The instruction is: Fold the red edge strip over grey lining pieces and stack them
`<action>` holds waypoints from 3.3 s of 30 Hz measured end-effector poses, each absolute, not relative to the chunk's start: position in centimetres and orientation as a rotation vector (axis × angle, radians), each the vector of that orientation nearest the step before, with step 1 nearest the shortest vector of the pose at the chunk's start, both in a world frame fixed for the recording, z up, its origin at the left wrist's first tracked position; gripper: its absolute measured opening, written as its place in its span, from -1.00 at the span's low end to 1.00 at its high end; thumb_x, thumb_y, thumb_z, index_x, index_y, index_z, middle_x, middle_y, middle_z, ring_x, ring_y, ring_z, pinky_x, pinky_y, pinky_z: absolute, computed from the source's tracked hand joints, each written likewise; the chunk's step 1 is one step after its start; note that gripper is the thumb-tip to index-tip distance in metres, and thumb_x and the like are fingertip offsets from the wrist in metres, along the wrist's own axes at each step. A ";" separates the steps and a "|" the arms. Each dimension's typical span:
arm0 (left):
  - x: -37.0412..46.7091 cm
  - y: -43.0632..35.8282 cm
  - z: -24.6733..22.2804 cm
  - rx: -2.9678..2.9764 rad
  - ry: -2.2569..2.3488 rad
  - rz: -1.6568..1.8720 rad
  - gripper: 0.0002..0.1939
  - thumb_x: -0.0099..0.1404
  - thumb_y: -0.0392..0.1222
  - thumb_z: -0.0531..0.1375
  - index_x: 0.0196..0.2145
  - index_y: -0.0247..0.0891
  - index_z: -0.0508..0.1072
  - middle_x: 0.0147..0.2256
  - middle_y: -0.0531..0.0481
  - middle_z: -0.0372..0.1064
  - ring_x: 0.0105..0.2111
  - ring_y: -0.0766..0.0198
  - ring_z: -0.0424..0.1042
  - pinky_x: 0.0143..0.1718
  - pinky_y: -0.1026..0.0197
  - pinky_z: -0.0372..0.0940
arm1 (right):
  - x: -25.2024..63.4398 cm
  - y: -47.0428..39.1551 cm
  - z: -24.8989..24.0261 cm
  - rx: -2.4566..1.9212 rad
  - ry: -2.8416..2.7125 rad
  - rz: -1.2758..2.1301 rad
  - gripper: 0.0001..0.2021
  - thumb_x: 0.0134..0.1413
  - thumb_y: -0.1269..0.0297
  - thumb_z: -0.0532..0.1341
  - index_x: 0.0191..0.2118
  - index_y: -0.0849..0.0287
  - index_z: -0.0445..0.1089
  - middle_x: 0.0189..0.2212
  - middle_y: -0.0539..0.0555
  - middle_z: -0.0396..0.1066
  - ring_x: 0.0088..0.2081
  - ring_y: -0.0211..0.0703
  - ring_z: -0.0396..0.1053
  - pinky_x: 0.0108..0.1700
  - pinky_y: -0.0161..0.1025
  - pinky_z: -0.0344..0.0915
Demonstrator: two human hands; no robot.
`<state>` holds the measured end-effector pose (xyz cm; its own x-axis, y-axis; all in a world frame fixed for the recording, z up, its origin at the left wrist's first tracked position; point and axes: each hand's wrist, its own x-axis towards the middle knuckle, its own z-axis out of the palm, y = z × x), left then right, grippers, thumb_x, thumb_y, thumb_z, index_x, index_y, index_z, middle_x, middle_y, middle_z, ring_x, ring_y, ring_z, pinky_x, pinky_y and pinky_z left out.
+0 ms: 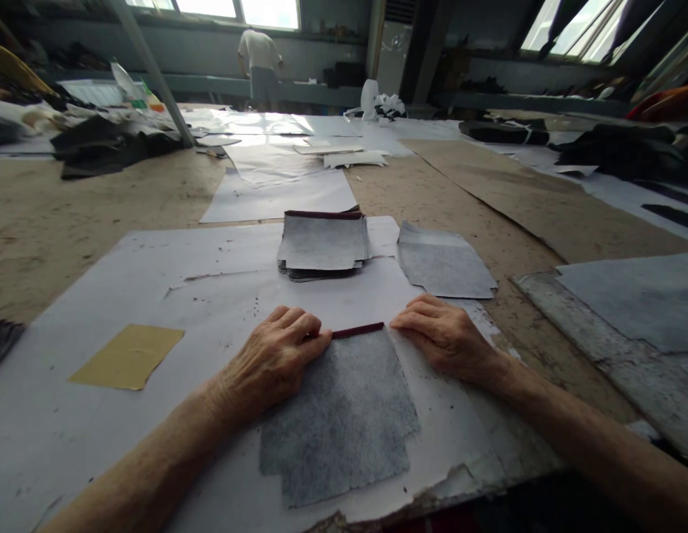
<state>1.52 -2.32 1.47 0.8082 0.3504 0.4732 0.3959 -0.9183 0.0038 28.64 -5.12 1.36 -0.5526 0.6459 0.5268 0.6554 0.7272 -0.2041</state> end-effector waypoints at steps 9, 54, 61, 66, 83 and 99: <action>1.6 -2.4 1.5 -2.909 -0.617 -0.702 -0.74 0.24 -0.47 -0.05 -0.25 -0.35 0.40 -0.39 -0.09 0.28 -0.38 0.24 0.19 -0.33 0.15 0.18 | 22.2 -5.0 2.1 -0.917 -2.380 -0.205 -0.75 0.08 0.57 -0.01 -0.33 0.31 0.41 -0.42 0.12 0.38 -0.35 -0.14 0.24 -0.29 -0.23 0.25; -3.5 -2.4 1.1 -3.010 -0.745 -0.876 -0.69 0.18 -0.45 -0.03 -0.17 -0.35 0.39 -0.36 -0.10 0.31 -0.34 0.27 0.25 -0.27 0.18 0.25 | 17.3 -4.1 0.6 -0.693 -2.485 -0.049 -0.70 0.08 0.57 -0.08 -0.36 0.38 0.40 -0.50 0.16 0.27 -0.42 -0.13 0.10 -0.38 -0.20 0.20; -4.4 -2.4 1.1 -3.004 -0.798 -0.916 -0.72 0.16 -0.45 -0.02 -0.26 -0.33 0.44 -0.41 -0.09 0.32 -0.39 0.26 0.25 -0.32 0.17 0.24 | 17.4 -3.9 0.6 -0.709 -2.490 -0.005 -0.71 0.07 0.57 -0.04 -0.18 0.47 0.37 -0.44 0.20 0.30 -0.38 -0.10 0.13 -0.34 -0.15 0.26; -4.3 -2.3 1.0 -3.000 -0.781 -0.934 -0.70 0.16 -0.46 -0.03 -0.27 -0.35 0.44 -0.42 -0.10 0.32 -0.41 0.26 0.26 -0.32 0.15 0.24 | 17.3 -3.8 0.4 -0.699 -2.520 0.023 -0.68 0.07 0.58 -0.04 -0.11 0.47 0.35 -0.42 0.21 0.29 -0.36 -0.09 0.12 -0.33 -0.13 0.26; -4.4 -2.2 0.8 -2.740 -1.074 -1.286 -0.74 -0.04 -0.52 -0.02 -0.52 -0.31 0.41 -0.47 -0.03 0.32 -0.46 0.33 0.27 -0.38 0.24 0.24 | 17.1 -3.5 0.4 -0.800 -2.610 0.090 -0.56 0.01 0.60 -0.03 0.02 0.30 0.31 -0.38 0.18 0.21 -0.36 -0.10 0.10 -0.35 -0.16 0.21; -4.3 -2.0 0.5 -2.760 -1.142 -1.129 -0.77 -0.05 -0.43 0.00 -0.48 -0.30 0.42 -0.41 -0.04 0.33 -0.40 0.30 0.31 -0.34 0.25 0.28 | 16.7 -3.7 0.8 -0.879 -2.652 -0.042 -0.49 -0.07 0.60 -0.01 -0.01 0.04 0.33 -0.42 0.09 0.18 -0.42 -0.19 0.11 -0.41 -0.28 0.08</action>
<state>-4.27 -1.98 0.50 0.4946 0.6359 0.5925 0.5995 -0.7432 0.2972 16.66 -3.73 0.84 -0.7481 0.5741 0.3327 0.5843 0.8076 -0.0797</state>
